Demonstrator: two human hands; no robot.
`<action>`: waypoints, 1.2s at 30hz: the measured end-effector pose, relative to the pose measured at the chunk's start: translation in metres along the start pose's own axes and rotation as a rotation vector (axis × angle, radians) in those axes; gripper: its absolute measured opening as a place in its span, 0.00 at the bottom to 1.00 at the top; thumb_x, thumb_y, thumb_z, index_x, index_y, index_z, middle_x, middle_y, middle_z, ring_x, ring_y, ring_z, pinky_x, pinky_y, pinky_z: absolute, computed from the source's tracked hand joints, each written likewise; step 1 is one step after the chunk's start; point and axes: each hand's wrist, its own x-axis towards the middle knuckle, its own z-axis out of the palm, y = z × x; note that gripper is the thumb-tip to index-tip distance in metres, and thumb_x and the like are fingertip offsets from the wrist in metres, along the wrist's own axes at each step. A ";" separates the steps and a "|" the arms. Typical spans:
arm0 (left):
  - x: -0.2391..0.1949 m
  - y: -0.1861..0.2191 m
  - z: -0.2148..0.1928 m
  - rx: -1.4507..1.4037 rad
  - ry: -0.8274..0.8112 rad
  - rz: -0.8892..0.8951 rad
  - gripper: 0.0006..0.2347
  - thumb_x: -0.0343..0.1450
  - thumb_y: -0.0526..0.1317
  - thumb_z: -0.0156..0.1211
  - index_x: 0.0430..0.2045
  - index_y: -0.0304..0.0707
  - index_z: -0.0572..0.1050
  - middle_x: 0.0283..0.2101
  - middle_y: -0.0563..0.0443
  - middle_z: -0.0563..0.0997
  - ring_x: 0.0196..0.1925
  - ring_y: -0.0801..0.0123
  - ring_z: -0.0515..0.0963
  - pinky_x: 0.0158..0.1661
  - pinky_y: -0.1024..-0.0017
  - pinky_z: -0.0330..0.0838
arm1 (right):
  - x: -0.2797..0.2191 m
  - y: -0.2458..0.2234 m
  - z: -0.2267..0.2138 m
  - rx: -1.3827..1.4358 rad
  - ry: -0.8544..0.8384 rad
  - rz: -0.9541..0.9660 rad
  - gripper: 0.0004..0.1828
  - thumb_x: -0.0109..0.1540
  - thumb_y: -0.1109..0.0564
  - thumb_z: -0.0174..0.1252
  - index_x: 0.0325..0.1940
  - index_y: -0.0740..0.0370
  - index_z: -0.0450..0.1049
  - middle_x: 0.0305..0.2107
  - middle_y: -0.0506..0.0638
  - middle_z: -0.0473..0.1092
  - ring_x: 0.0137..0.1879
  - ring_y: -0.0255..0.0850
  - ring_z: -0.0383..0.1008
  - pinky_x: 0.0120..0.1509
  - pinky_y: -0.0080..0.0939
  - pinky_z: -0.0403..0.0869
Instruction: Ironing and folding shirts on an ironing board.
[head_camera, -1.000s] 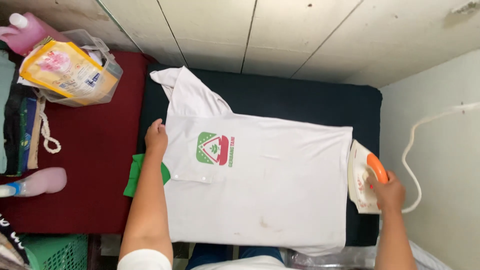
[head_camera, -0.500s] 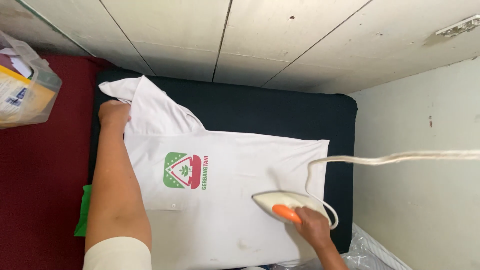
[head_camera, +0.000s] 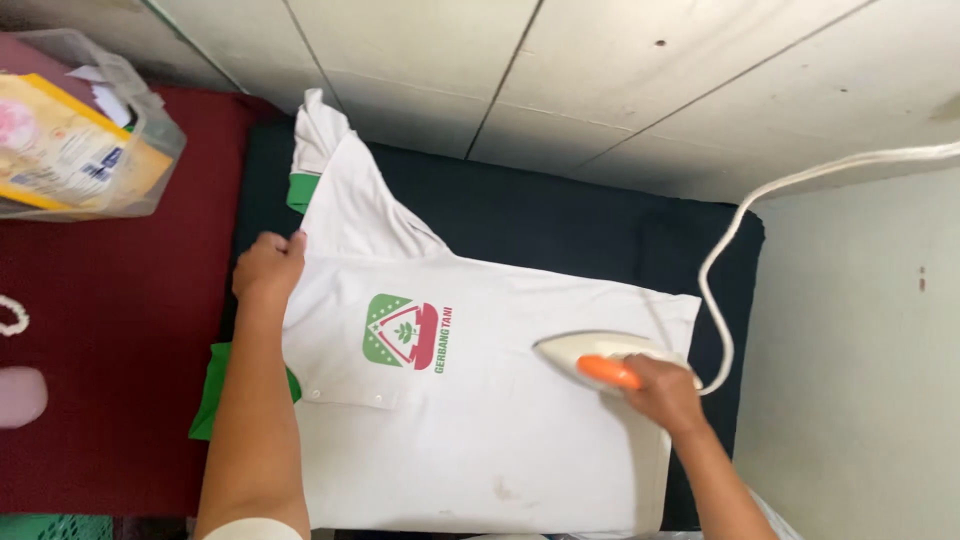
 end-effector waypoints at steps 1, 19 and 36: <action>-0.019 -0.001 -0.013 0.019 -0.124 -0.077 0.22 0.70 0.58 0.60 0.43 0.37 0.79 0.47 0.35 0.82 0.49 0.42 0.80 0.49 0.52 0.73 | -0.002 -0.020 0.000 0.027 0.020 -0.194 0.16 0.45 0.60 0.68 0.38 0.55 0.81 0.28 0.52 0.78 0.32 0.48 0.80 0.39 0.46 0.77; -0.035 -0.109 0.022 -0.258 -0.365 0.025 0.20 0.65 0.52 0.70 0.41 0.35 0.81 0.37 0.45 0.86 0.38 0.60 0.85 0.40 0.63 0.77 | 0.139 -0.258 0.047 -0.012 -0.098 -0.253 0.11 0.53 0.58 0.69 0.38 0.56 0.76 0.29 0.48 0.78 0.27 0.45 0.78 0.28 0.45 0.75; -0.087 -0.165 -0.017 -0.081 -0.188 0.149 0.07 0.68 0.47 0.66 0.35 0.50 0.82 0.34 0.51 0.83 0.46 0.62 0.78 0.55 0.58 0.58 | 0.129 -0.371 0.093 0.012 -0.076 -0.298 0.12 0.54 0.60 0.63 0.41 0.58 0.73 0.29 0.55 0.77 0.31 0.56 0.78 0.33 0.56 0.76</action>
